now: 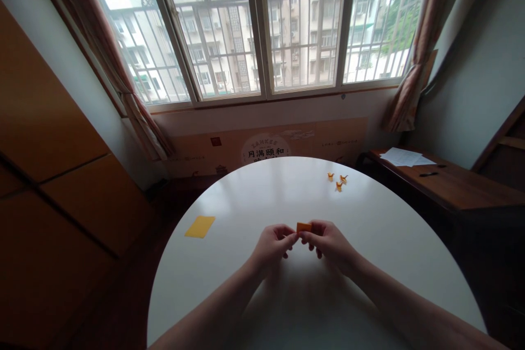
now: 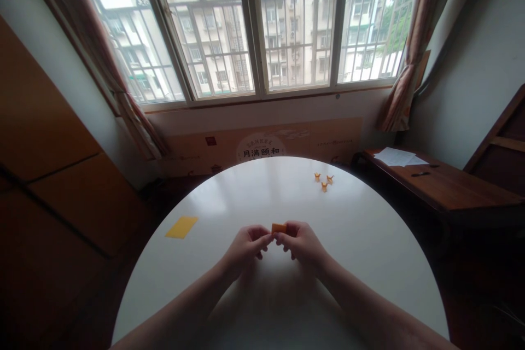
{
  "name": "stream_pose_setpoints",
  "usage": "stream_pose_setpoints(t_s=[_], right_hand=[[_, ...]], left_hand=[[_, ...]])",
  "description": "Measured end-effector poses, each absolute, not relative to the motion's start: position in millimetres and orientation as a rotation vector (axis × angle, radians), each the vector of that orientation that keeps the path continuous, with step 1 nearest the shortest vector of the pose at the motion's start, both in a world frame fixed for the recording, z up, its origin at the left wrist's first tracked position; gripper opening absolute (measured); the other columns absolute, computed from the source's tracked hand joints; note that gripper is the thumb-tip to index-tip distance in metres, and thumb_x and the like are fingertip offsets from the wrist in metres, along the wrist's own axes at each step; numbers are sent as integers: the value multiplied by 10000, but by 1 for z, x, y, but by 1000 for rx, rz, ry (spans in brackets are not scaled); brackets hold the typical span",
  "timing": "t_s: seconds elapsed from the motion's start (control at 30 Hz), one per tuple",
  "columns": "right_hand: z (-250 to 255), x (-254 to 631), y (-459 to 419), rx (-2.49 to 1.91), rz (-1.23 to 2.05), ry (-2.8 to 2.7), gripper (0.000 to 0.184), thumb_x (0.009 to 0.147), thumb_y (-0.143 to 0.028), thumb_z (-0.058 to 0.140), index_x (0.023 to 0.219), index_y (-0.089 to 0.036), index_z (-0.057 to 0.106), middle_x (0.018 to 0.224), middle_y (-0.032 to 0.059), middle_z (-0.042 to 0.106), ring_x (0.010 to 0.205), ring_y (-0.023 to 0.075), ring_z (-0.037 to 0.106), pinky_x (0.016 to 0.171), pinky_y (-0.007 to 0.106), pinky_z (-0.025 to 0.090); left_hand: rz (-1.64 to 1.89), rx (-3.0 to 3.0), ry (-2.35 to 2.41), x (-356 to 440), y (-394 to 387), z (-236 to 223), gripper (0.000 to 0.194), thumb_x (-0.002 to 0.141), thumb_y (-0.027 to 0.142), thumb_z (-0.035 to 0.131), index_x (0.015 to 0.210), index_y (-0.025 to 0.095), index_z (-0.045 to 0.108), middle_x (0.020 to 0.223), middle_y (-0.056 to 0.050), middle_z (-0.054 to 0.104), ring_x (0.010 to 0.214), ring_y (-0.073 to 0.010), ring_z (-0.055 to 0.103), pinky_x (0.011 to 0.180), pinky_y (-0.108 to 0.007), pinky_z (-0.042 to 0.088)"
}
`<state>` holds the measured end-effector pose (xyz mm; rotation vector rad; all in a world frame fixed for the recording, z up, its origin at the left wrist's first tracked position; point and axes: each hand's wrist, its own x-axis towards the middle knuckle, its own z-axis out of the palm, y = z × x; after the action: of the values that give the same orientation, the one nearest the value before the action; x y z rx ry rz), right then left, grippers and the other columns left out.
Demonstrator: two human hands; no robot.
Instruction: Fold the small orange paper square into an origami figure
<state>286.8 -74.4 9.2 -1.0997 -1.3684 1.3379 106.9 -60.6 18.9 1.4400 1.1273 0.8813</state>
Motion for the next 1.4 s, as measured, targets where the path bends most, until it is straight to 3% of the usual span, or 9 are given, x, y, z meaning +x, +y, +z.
stream_pose_setpoints(t_s=[0.13,0.37,0.6,0.97,1.2,1.4], right_hand=[[8,289,-74,-1123,1360,-1411,251,749,-388,716,784,-142,687,679,24,657,551,116,546,406,191,361],[5,287,-75,-1158,1333,-1538,192,759,-343,689,781,-152,695,676,21,663,539,118,559,402,188,368],[7,291,-75,-1068,1231,-1530,313,798,-464,696,837,-153,675,733,40,672,639,167,630,461,232,472],[12,288,-76,-1020,1346,-1366,461,787,-618,652,793,-157,656,685,24,612,620,164,601,443,231,460],[12,288,-76,-1044,1341,-1391,392,790,-547,680,783,-155,661,700,33,635,646,162,597,471,234,475],[7,291,-74,-1064,1273,-1487,318,820,-472,664,820,-155,686,697,38,656,638,167,609,456,227,464]], left_hand=[[946,1444,1103,108,-61,20,340,724,420,733,872,114,721,659,-39,663,565,-130,569,473,-221,450],[979,1441,1083,109,-63,22,254,704,365,737,750,116,713,643,-57,687,544,-134,576,463,-223,433],[1006,1384,1096,109,-65,25,212,688,329,723,654,130,658,578,-16,617,501,-106,527,455,-212,422],[1036,1471,1118,110,-64,21,209,711,335,724,705,127,701,577,-31,637,500,-120,527,463,-231,427],[1062,1581,1171,108,-66,23,154,716,293,722,714,141,749,659,-59,685,575,-145,553,503,-239,433],[1018,1536,1151,109,-65,23,219,739,326,697,773,117,750,634,-57,678,532,-135,542,471,-233,424]])
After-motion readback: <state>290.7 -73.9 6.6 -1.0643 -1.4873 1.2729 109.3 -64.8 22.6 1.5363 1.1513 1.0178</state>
